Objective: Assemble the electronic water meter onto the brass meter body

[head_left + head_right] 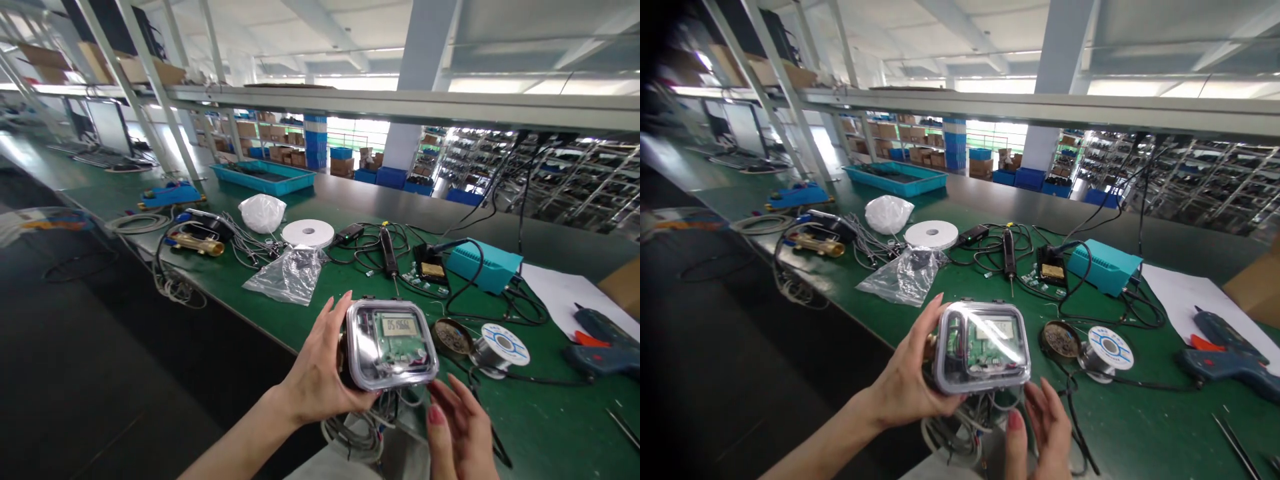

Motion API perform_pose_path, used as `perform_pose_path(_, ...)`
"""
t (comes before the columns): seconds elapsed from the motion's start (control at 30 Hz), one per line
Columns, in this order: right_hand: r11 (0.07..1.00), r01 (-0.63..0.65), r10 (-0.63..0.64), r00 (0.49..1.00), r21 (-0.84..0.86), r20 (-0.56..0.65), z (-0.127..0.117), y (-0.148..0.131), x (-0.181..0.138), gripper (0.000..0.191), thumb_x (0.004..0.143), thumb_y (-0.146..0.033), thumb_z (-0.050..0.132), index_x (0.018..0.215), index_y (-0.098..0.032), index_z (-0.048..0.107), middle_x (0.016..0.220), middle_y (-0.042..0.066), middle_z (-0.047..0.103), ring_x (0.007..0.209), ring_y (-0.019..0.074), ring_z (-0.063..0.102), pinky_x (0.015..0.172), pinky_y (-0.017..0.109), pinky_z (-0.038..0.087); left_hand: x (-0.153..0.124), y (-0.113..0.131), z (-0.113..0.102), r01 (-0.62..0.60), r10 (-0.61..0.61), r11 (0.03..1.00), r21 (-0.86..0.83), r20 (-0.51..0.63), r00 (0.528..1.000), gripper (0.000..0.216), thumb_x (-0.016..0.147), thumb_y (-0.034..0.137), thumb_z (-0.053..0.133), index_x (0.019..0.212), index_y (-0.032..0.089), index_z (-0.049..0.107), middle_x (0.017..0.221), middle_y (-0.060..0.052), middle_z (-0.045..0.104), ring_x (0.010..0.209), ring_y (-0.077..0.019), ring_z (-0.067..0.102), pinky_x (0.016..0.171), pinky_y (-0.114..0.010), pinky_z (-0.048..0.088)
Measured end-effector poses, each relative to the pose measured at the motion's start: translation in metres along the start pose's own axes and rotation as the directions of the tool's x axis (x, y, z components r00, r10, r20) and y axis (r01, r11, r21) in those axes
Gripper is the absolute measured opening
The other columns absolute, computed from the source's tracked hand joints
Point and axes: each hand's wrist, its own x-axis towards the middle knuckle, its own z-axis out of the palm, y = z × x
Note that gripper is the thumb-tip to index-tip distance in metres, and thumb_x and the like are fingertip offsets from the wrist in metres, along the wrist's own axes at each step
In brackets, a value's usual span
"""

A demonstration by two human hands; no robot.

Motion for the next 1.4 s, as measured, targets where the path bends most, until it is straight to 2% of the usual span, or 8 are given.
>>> perform_pose_path(0.13,0.916,-0.353,0.334,0.934,0.191,0.122,0.025,-0.002,0.02,0.059,0.076,-0.054,0.062,0.123,-0.02,0.052,0.092,0.006,0.071,0.074,0.0202,0.067,0.068,0.032,0.053,0.002,0.01,-0.002,0.016,-0.015,0.999,0.052,-0.017,1.0,0.116,0.059,0.034,0.077,0.146,0.014,0.004,0.143,-0.021,0.035,0.131,-0.0343,0.038,0.113,-0.055,0.023)
perform_pose_path(0.23,0.792,-0.486,0.44,0.874,0.37,0.208,0.036,-0.012,0.026,0.056,0.078,-0.055,0.059,0.123,-0.022,0.052,0.09,0.003,0.072,0.071,0.0182,0.067,0.068,0.032,0.053,0.003,0.015,-0.002,0.027,-0.025,0.995,0.092,-0.022,0.999,0.118,0.057,0.033,0.078,0.146,0.013,0.003,0.144,-0.02,0.035,0.133,-0.033,0.035,0.114,-0.052,0.023)
perform_pose_path(0.33,0.771,-0.453,0.441,0.887,0.447,0.139,0.044,-0.025,0.025,0.049,0.076,-0.045,0.065,0.118,-0.022,0.055,0.091,0.0,0.071,0.075,0.0145,0.066,0.071,0.027,0.053,0.008,0.017,-0.004,0.047,-0.047,0.994,0.094,-0.002,0.999,0.122,0.057,0.033,0.079,0.146,0.014,-0.002,0.144,-0.019,0.036,0.134,-0.0318,0.035,0.114,-0.052,0.023)
perform_pose_path(0.6,0.749,-0.436,0.492,0.87,0.499,0.022,0.037,-0.034,0.038,0.03,0.076,-0.038,0.063,0.103,-0.024,0.064,0.082,-0.007,0.07,0.077,0.0102,0.065,0.063,0.018,0.05,0.032,0.018,-0.025,-0.046,0.055,0.998,-0.041,0.269,0.962,0.13,0.061,0.052,0.079,0.144,0.02,-0.015,0.145,-0.019,0.036,0.137,-0.0308,0.03,0.114,-0.059,0.006)
perform_pose_path(0.7,0.725,-0.456,0.529,0.849,0.517,0.007,0.034,-0.037,0.042,0.029,0.079,-0.038,0.059,0.104,-0.024,0.064,0.087,-0.006,0.072,0.084,0.0094,0.066,0.07,0.018,0.051,0.036,0.021,-0.021,-0.064,0.079,0.996,-0.066,0.266,0.961,0.13,0.062,0.05,0.079,0.144,0.02,-0.017,0.144,-0.02,0.038,0.136,-0.0293,0.032,0.114,-0.059,0.002)
perform_pose_path(0.83,0.739,-0.447,0.493,0.869,0.503,0.049,0.032,-0.036,0.043,0.029,0.082,-0.04,0.056,0.105,-0.023,0.064,0.091,-0.005,0.073,0.088,0.0104,0.067,0.076,0.021,0.052,0.038,0.024,-0.015,-0.064,0.082,0.995,-0.082,0.245,0.966,0.133,0.06,0.046,0.082,0.145,0.02,-0.017,0.141,-0.02,0.041,0.133,-0.0317,0.036,0.113,-0.061,0.004)
perform_pose_path(1.13,0.722,-0.464,0.498,0.863,0.513,0.079,0.029,-0.036,0.043,0.03,0.082,-0.04,0.057,0.107,-0.023,0.063,0.092,-0.005,0.074,0.089,0.0112,0.067,0.076,0.021,0.052,0.039,0.026,-0.014,-0.059,0.081,0.993,-0.1,0.229,0.97,0.133,0.057,0.042,0.083,0.146,0.019,-0.014,0.14,-0.019,0.044,0.131,-0.0321,0.039,0.113,-0.061,0.005)
perform_pose_path(1.4,0.799,-0.398,0.375,0.916,0.451,0.143,0.042,-0.03,0.032,0.042,0.082,-0.042,0.059,0.12,-0.024,0.057,0.088,-0.004,0.071,0.074,0.0105,0.065,0.072,0.022,0.052,0.023,0.01,-0.027,-0.023,0.028,0.999,-0.026,0.23,0.973,0.117,0.061,0.022,0.075,0.147,0.019,-0.004,0.148,-0.017,0.031,0.137,-0.0326,0.028,0.113,-0.06,0.012)
